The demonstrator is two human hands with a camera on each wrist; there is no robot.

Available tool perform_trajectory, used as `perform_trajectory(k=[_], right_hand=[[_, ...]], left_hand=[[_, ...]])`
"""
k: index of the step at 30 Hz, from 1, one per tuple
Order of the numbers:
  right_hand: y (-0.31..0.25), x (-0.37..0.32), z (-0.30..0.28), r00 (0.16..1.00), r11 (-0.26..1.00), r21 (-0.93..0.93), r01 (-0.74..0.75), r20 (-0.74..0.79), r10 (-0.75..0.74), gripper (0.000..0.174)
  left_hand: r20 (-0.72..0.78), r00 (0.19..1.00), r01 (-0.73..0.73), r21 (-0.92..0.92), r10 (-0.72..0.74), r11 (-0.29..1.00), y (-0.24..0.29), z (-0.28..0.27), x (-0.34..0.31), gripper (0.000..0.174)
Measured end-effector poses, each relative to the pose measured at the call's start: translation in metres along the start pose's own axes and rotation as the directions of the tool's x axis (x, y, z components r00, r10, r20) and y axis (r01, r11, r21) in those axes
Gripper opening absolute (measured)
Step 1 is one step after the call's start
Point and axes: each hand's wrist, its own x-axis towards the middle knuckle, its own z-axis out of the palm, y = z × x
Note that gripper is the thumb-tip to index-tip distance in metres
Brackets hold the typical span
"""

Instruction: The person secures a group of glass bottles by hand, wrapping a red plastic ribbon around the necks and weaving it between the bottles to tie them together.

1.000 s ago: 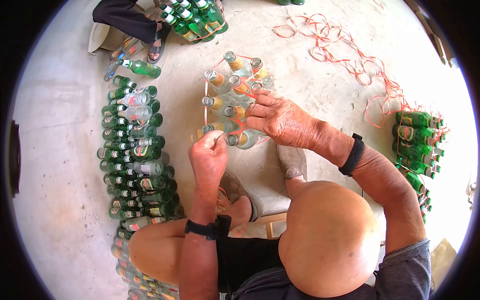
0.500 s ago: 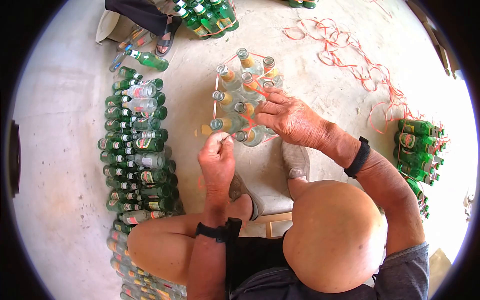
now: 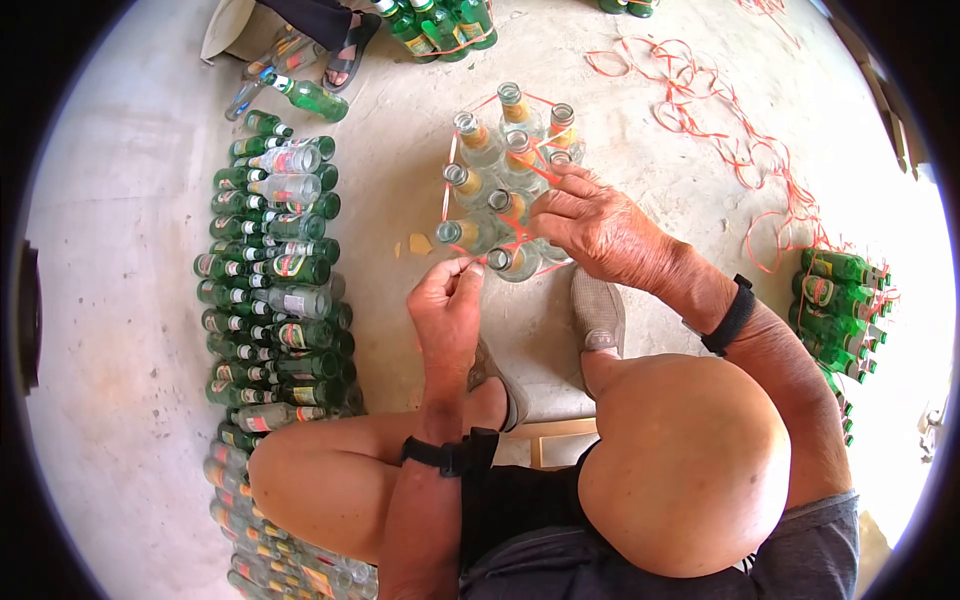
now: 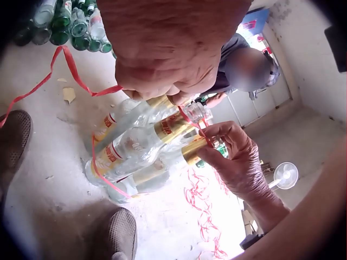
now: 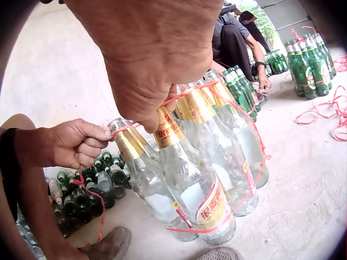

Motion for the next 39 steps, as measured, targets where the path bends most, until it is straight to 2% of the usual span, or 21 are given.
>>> perform_trajectory(k=[13,18,36,39], right_hand=[[0.000,0.003,-0.003,0.996,1.000,-0.011,-0.008,0.083,0.009,0.024],[-0.002,0.004,-0.001,0.999,0.999,0.015,-0.029,0.046,0.028,0.023],[-0.003,0.003,-0.003,0.993,0.997,0.010,-0.072,0.098,0.070,0.021],[-0.004,0.006,-0.004,0.990,0.997,0.001,-0.077,0.116,0.077,0.022]], left_hand=[[-0.009,0.987,0.151,-0.255,-0.159,0.955,-0.015,0.000,-0.002,0.013],[0.006,0.977,0.203,-0.311,-0.212,0.928,-0.016,-0.001,-0.004,0.013],[-0.025,0.972,0.210,-0.364,-0.235,0.907,-0.028,0.008,-0.002,0.011],[0.014,0.974,0.214,-0.380,-0.225,0.900,-0.029,0.005,0.001,0.010]])
